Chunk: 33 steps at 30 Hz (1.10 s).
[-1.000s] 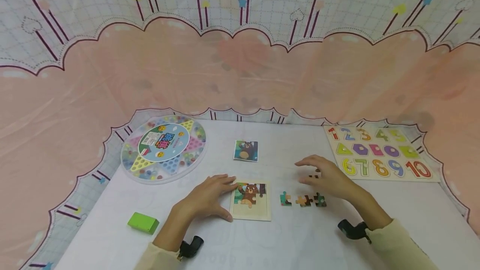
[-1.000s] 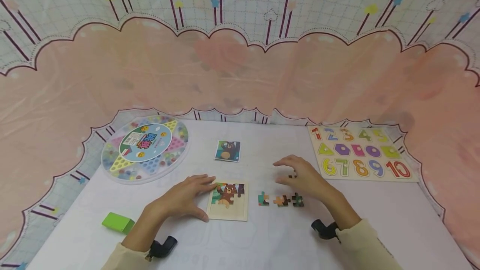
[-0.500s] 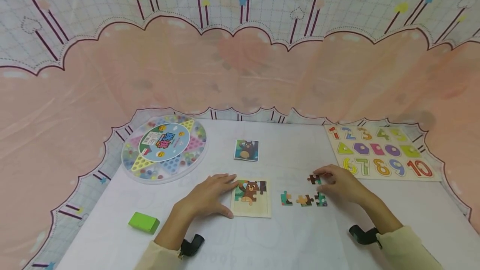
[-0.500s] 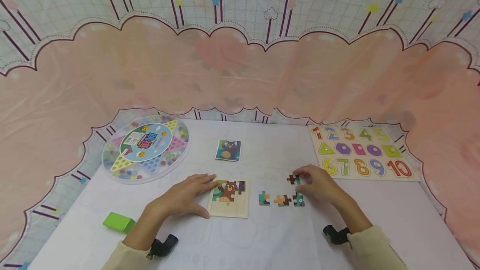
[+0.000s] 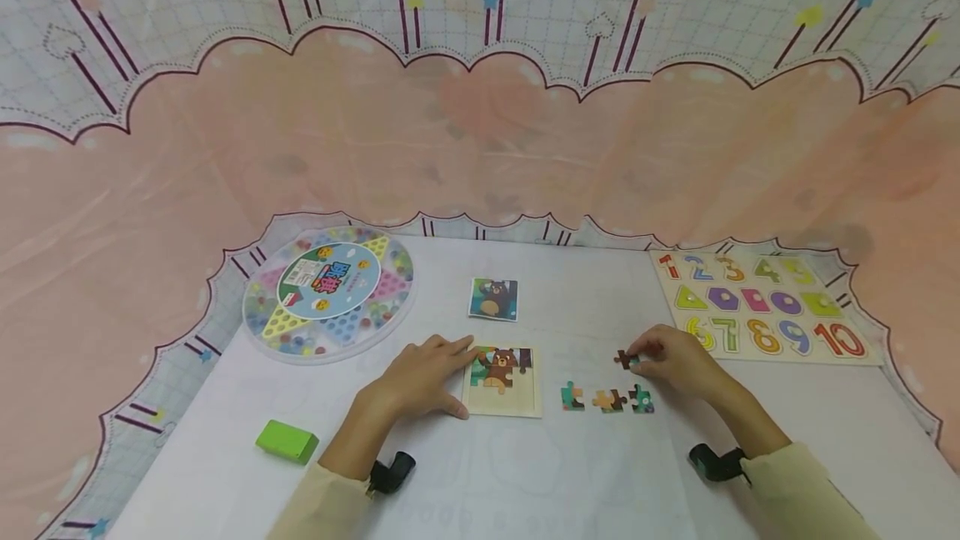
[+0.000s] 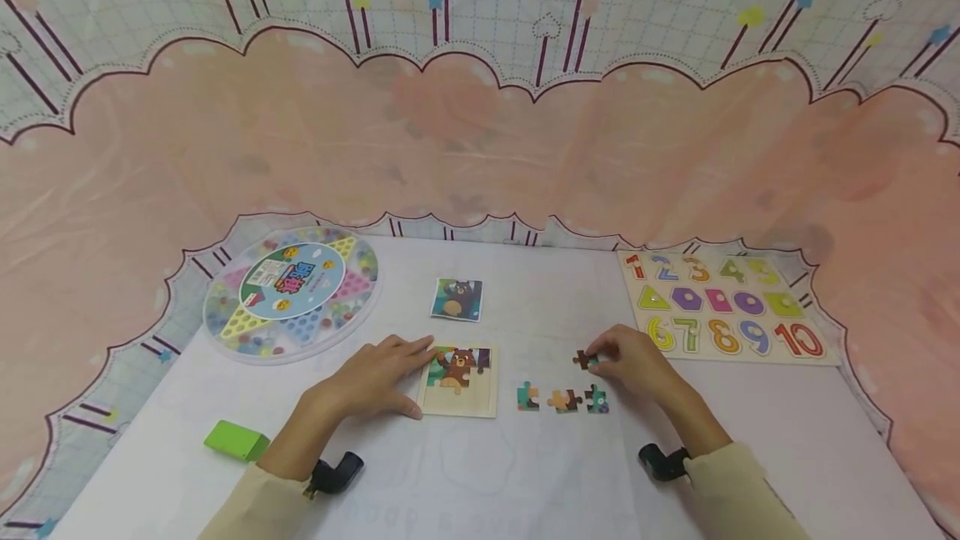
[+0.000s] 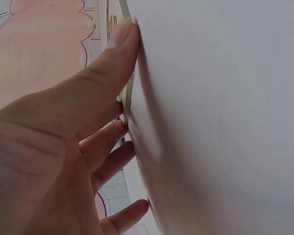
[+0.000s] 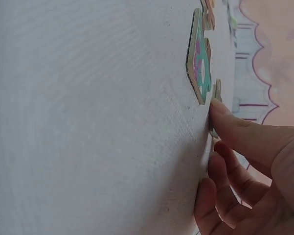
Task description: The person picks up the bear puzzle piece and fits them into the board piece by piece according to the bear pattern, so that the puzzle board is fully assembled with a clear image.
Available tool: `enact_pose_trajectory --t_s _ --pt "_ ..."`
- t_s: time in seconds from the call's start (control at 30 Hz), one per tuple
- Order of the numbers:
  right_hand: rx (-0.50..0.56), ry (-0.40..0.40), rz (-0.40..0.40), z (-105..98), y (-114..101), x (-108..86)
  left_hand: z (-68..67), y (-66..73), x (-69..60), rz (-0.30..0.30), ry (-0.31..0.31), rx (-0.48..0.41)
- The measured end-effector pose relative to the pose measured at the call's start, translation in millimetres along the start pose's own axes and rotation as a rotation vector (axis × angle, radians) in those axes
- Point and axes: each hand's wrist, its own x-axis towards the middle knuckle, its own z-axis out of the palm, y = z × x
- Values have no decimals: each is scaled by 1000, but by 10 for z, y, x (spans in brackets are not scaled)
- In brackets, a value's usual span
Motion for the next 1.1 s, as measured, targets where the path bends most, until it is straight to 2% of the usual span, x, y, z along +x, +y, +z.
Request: enact_pose_trajectory --t_s 0.3,0.57,0.7,0.87,1.1 --pt "12 -7 8 -3 -1 4 -16 -4 32 0 -4 -28" --pt "86 -30 53 -42 -71 44 -28 -17 43 -1 10 -30" --pt "135 -32 18 -50 -169 88 -15 -28 36 0 13 -41" --pt "196 -30 -66 -18 -336 131 -3 -34 29 3 10 -52" --pt "217 -35 -126 175 -637 164 -7 -38 25 3 12 -59"
